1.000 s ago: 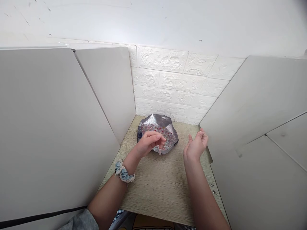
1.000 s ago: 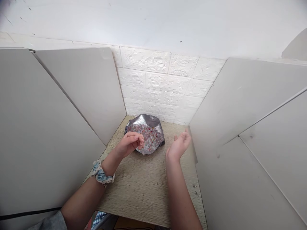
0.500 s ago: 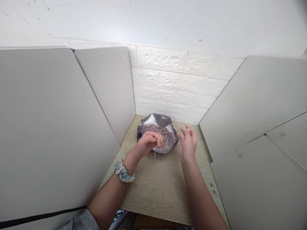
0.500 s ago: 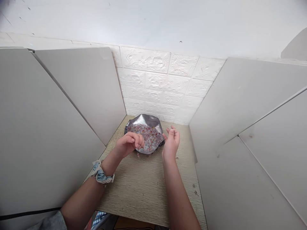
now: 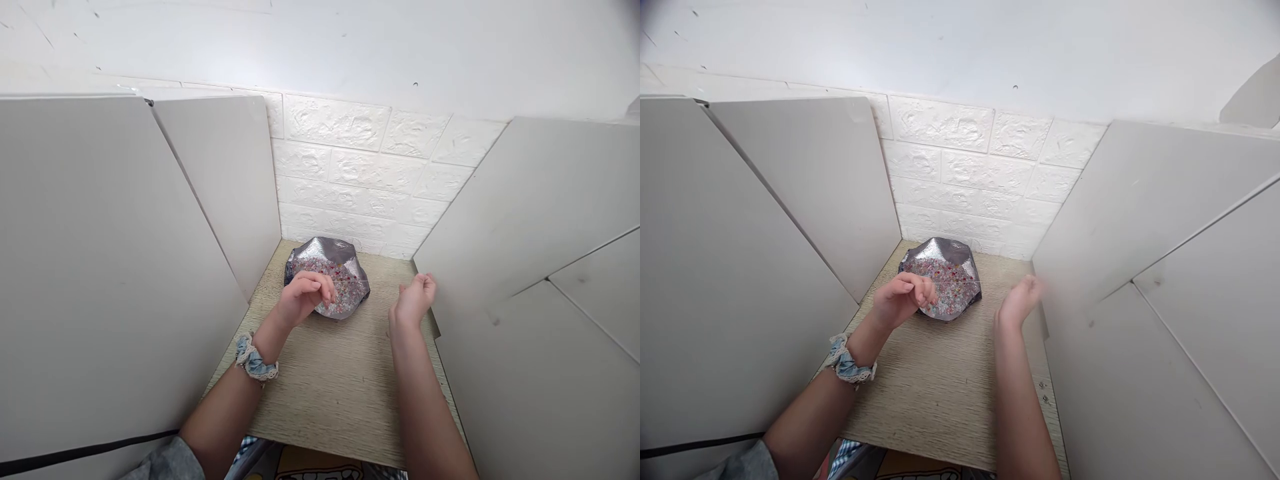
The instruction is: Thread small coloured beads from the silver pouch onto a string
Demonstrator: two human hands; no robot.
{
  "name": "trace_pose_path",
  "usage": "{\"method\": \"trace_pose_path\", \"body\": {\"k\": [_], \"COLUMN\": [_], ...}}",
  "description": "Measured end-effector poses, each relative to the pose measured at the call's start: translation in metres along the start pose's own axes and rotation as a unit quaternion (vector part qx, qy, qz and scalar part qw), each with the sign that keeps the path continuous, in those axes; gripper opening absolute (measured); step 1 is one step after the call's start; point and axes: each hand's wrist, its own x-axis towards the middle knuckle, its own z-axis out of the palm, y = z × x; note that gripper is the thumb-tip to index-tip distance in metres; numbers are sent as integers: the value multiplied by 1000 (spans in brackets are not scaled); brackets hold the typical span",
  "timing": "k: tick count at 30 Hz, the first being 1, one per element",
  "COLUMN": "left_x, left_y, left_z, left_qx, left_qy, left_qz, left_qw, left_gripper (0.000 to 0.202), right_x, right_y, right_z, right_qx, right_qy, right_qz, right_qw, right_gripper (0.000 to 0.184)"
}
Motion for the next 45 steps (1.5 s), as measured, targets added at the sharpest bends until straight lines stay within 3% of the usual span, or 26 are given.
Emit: {"method": "trace_pose_path", "body": {"k": [3,5,13,17,21,24,26,29,31,33,36,39,42,45], "left_x": [0,0,-1,0,-4,-8,-10,-10,-9,-8,-8,-8,-6,-3], "left_y": [1,1,4,-1,-10,-15,-15,-16,-16,-17,-17,-15,-14,-16], "left_z": [0,1,2,0,-1,0,1,2,1,0,-2,-4,-5,-3], "left_qx": [-7,-8,-4,62,244,409,491,568,608,636,671,699,718,709], "left_qy": [-1,1,12,75,158,131,90,61,61,63,80,114,126,132], "left_qz": [9,10,7,54,95,149,180,197,186,170,163,181,190,202], "left_qw": [1000,1000,1000,994,952,891,848,797,770,750,719,682,658,663], "left_gripper": [18,18,19,29,36,36,35,35,35,34,27,28,28,23], "right_x": [7,8,6,6,4,-1,-5,-13,-18,-23,-31,-38,-42,-45], "right_y": [2,3,9,12,8,0,-9,-21,-27,-30,-32,-32,-32,-30], "right_z": [-3,-3,0,1,1,2,4,7,8,8,9,10,11,12], "right_qx": [-27,-34,-37,-21,-6,33,95,172,170,147,93,-5,-115,-179], "right_qy": [96,116,93,84,52,69,31,-120,-231,-298,-297,-252,-235,-247], "right_qz": [11,14,3,6,-23,8,23,42,75,88,32,-89,-237,-345], "right_qw": [995,993,995,996,998,997,995,977,955,939,950,964,936,887], "right_gripper": [17,15,14,16,19,17,16,21,25,27,25,20,17,14]}}
